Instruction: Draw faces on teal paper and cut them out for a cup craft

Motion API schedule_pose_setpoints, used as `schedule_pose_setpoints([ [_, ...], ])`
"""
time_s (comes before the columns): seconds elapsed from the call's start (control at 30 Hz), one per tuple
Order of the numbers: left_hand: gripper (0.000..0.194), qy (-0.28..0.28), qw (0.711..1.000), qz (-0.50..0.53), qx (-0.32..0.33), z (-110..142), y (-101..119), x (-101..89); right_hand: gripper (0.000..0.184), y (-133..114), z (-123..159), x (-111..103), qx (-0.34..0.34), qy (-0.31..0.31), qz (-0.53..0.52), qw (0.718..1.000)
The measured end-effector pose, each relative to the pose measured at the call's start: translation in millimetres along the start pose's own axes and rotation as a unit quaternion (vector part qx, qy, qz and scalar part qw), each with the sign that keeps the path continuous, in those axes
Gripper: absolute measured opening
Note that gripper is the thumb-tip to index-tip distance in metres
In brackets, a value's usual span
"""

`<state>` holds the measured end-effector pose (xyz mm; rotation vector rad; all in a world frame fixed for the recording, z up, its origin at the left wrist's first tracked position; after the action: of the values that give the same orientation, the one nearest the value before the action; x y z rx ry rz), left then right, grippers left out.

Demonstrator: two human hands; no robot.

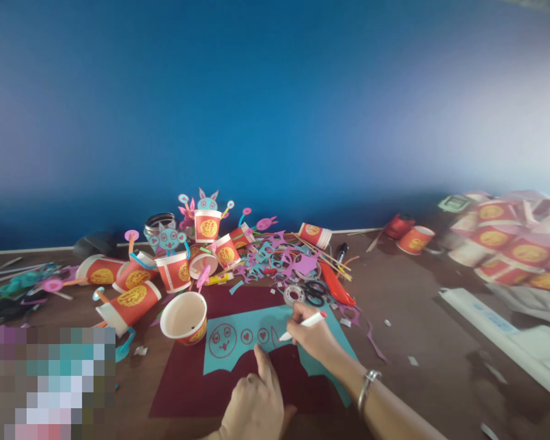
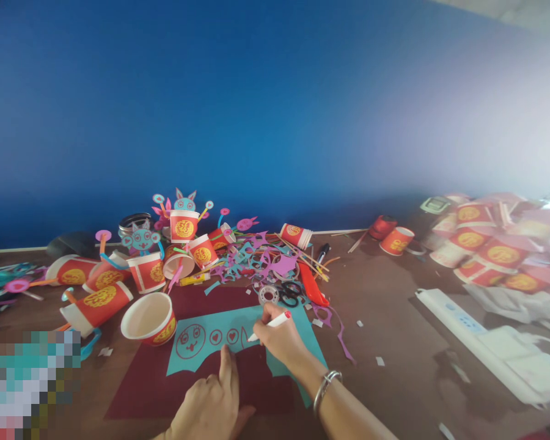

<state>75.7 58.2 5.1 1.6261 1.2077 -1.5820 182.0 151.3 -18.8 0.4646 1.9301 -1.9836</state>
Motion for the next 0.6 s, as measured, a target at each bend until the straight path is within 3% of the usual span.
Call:
schedule_pose_setpoints([
  [0.27, 0.065, -0.009, 1.000, -0.005, 0.003, 0.1, 0.6, -0.1, 0.013, 4.1, 2.0, 3.4, 0.022, -0.024, -0.008, 0.999],
  [0.47, 0.066, 0.006, 1.000, 0.000, 0.006, 0.1, 0.3, -2.8, 0.011, 4.5, 0.6, -3.9, 0.041, -0.018, -0.082, 0.996],
  [0.6, 0.066, -0.001, 1.000, 0.005, 0.006, -0.2, -0.1, -1.8, 0.011, 8.8, -0.7, -6.4, 0.049, -0.018, -0.048, 0.997],
])
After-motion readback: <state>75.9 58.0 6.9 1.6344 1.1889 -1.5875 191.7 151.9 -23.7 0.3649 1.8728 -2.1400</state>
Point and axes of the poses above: each hand's wrist, its own z-axis away from the middle knuckle, its own x-axis out of the palm, y = z × x, the point moved 9 cm from there along -z, towards the middle knuckle, and after that the axes turned 3 degrees about -x, right-handed, at the moved point
